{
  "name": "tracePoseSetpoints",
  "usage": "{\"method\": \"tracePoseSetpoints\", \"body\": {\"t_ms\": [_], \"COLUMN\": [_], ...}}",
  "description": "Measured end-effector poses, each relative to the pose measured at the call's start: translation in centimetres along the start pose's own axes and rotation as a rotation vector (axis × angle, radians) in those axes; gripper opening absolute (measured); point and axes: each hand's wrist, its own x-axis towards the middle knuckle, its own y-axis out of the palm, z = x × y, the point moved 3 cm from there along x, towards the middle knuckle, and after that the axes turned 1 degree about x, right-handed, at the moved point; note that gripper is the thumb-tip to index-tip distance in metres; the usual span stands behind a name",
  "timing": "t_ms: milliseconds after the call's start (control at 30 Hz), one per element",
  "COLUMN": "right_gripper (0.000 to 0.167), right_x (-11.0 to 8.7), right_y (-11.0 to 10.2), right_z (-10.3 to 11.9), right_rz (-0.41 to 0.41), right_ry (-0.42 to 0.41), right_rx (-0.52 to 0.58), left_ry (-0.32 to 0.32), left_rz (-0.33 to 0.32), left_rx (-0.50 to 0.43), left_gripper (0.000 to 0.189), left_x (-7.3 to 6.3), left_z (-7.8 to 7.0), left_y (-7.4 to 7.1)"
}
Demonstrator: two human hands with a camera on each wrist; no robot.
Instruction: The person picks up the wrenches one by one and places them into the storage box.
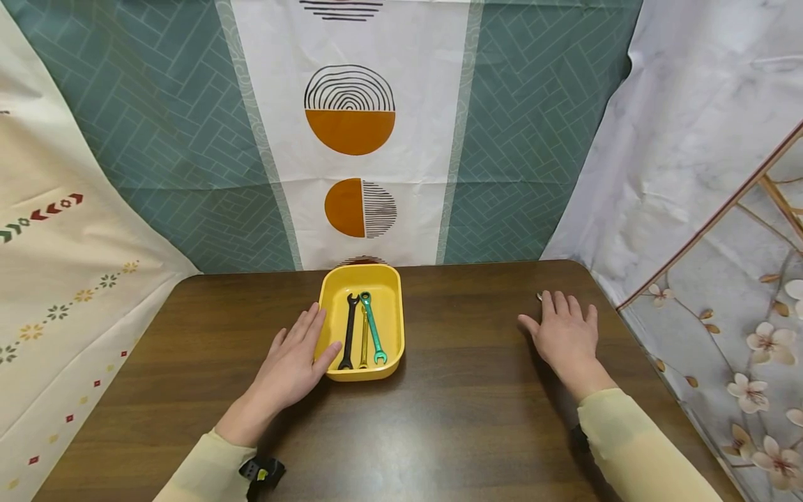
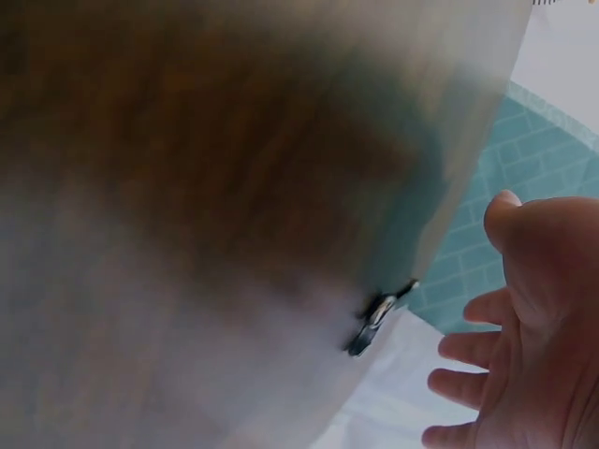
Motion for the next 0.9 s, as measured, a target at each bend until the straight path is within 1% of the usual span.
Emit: {"method": "tracePoseSetpoints", "body": {"t_ms": [167,467,733,900], "right_gripper": [0.075,0.073,0.070,0.064], "right_x": [-0.3,-0.3,-0.3,-0.3], "right_y": [0.0,0.5,0.7,0.9], "right_z": [-0.5,-1.4,-1.8,-2.0], "right_rz": [0.003,0.006,0.068,0.075], "right_ry": [0.004,0.011,0.032,0.031], "right_rx": [-0.013,-0.014,-0.018,-0.015], "left_ry": [0.002,0.000,-0.002,-0.006], "left_rz": [-0.008,0.000,0.002,0.004], "left_rx": [0.001,0.000,-0.003,-0.003], "left_gripper": [0.089,0.089,0.090,0.090], "left_x": [0.0,0.0,0.0,0.0], "left_z": [0.0,0.0,0.0,0.0], "left_y": [0.0,0.0,0.0,0.0]}}
